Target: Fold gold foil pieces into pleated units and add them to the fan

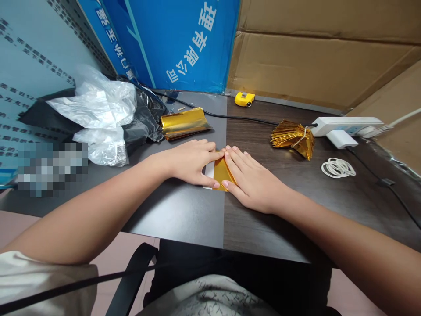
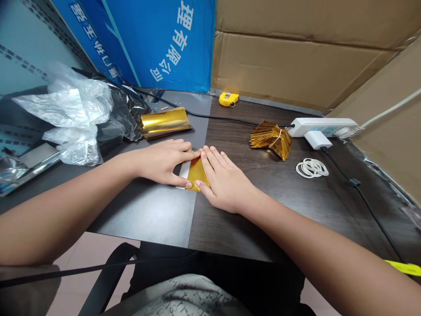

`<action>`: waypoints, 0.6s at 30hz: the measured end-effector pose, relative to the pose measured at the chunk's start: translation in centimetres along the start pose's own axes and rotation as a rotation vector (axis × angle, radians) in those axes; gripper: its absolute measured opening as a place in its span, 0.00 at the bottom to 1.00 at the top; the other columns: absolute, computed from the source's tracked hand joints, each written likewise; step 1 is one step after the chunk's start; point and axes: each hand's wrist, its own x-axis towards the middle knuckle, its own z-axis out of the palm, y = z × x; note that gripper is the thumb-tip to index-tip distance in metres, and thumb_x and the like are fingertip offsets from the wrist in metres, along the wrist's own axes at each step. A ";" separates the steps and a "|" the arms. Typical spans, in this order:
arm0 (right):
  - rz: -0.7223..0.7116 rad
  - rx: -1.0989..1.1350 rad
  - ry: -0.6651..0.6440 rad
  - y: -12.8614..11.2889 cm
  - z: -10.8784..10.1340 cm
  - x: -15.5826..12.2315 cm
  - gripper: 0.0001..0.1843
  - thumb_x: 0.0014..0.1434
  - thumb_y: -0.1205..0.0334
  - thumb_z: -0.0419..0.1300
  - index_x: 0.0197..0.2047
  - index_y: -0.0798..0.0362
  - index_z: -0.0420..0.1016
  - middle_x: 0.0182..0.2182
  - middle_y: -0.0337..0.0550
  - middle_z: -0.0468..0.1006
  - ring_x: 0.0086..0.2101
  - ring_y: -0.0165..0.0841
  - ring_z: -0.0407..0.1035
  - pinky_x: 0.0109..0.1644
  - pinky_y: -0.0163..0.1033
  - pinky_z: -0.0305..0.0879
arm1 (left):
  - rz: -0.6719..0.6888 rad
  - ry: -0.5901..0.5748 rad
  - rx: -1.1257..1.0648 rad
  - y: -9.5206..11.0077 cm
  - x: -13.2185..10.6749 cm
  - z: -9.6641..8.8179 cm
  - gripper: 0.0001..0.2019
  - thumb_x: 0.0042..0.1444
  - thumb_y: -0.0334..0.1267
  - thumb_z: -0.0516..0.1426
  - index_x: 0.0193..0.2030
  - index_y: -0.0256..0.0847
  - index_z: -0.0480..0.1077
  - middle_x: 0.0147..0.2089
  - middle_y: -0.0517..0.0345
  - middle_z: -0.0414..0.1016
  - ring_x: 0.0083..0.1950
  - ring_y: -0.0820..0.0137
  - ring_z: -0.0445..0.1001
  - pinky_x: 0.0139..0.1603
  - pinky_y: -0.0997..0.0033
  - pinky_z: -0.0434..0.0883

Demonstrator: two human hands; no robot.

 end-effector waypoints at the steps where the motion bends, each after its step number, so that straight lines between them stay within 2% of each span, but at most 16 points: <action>1: -0.001 0.004 0.001 0.0 0.0 0.0 0.41 0.73 0.48 0.40 0.73 0.78 0.49 0.72 0.70 0.46 0.71 0.56 0.42 0.72 0.62 0.49 | 0.003 0.004 -0.007 -0.1 0.0 0.0 0.42 0.56 0.70 0.52 0.67 0.39 0.62 0.47 0.51 0.69 0.47 0.63 0.68 0.51 0.66 0.62; 13: 0.011 0.008 -0.025 0.0 0.0 0.2 0.42 0.73 0.47 0.40 0.72 0.78 0.49 0.72 0.72 0.46 0.71 0.57 0.42 0.72 0.62 0.49 | 0.019 0.033 -0.067 -0.3 0.0 0.1 0.38 0.56 0.66 0.56 0.63 0.38 0.66 0.47 0.51 0.70 0.45 0.65 0.67 0.49 0.69 0.61; 18: 0.011 0.009 -0.019 0.1 0.1 0.1 0.43 0.73 0.46 0.39 0.73 0.78 0.49 0.72 0.71 0.45 0.71 0.57 0.41 0.72 0.62 0.49 | 0.013 0.011 -0.064 -0.1 0.0 -0.1 0.39 0.56 0.66 0.56 0.65 0.38 0.64 0.48 0.50 0.69 0.45 0.65 0.67 0.49 0.69 0.61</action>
